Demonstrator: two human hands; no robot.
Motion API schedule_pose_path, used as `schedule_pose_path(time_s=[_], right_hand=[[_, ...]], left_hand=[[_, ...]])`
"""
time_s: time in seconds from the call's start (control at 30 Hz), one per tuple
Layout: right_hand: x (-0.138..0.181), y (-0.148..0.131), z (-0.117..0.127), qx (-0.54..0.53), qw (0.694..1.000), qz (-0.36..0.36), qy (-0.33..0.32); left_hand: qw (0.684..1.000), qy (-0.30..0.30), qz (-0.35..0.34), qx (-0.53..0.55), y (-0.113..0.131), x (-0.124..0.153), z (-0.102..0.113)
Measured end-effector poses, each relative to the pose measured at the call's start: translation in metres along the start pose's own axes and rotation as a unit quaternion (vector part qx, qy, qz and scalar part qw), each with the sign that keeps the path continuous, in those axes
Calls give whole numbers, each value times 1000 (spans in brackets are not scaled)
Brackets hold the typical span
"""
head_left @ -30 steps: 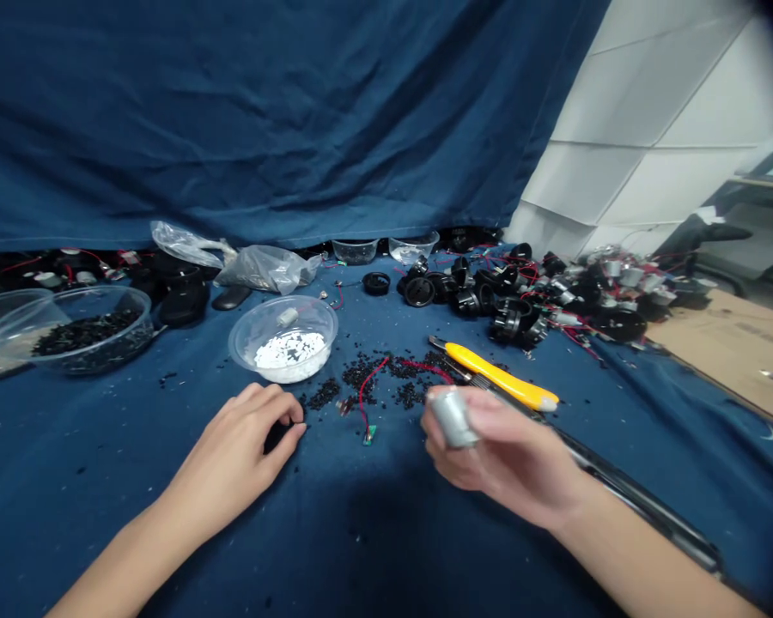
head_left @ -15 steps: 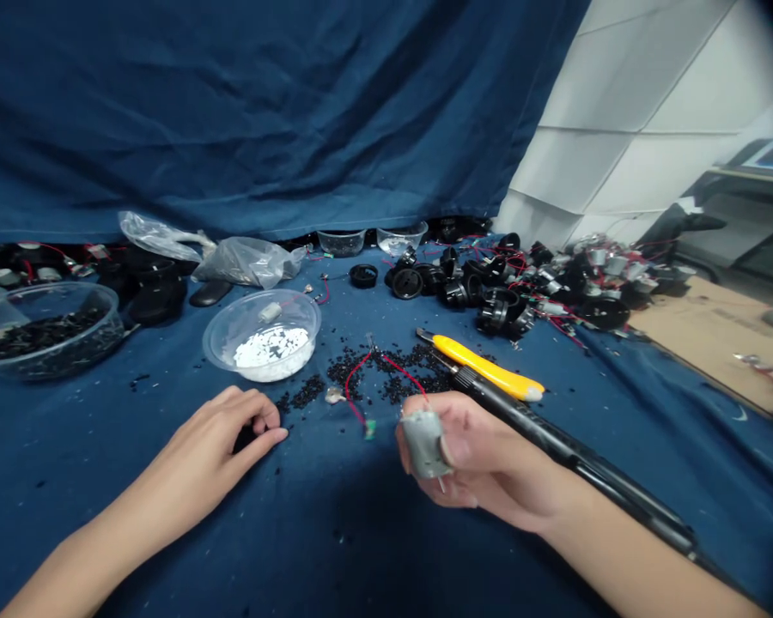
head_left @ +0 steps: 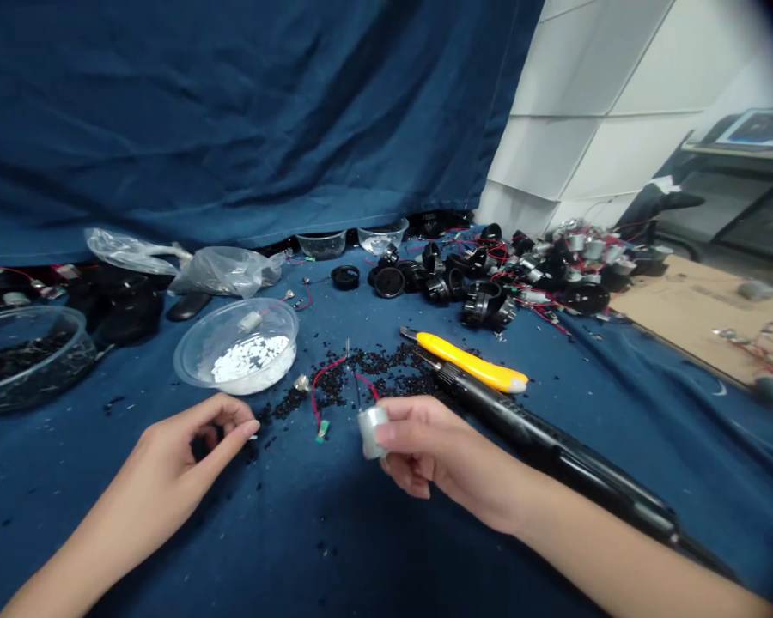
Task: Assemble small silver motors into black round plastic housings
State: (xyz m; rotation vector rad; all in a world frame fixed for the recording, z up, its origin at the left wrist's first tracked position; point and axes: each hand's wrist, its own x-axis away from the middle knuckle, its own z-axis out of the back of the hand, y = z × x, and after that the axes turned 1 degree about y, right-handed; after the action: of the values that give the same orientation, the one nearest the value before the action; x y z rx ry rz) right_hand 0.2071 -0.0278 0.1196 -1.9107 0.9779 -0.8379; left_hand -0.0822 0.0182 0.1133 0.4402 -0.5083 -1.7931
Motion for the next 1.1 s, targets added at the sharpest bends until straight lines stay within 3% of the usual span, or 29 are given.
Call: schedule_pose_path(time_s=[0.07,0.2,0.33,0.47,0.53,0.63,0.8,0.97,1.1], right_hand=[[-1,2,1,45,999,-15,23],[-2,1,3,41,996,41,62],[5,-7,2,40,995,66,69],[13,-14,-1,-81,985,150,16],[13,-12,0,-114,985,126,-10],[7,-7,3,-75,994,78,-28],[5,-8,7,-68,989,133,6],[10,-12,8,27,995,90,-10],[10,-14,8,-34,991,126,8]], left_hand=[[1000,23,-7,7,-1,1,-1],[998,54,-5,33,1,2,1],[994,22,-63,-86,-3,-1,2],[983,-19,-110,-146,-11,-3,-1],[985,-35,-97,-136,-13,-3,-2],[991,-21,-78,-106,-8,-1,0],[996,29,-52,-69,4,5,3],[984,70,-81,-140,-4,3,5],[983,43,-49,-173,-11,0,10]])
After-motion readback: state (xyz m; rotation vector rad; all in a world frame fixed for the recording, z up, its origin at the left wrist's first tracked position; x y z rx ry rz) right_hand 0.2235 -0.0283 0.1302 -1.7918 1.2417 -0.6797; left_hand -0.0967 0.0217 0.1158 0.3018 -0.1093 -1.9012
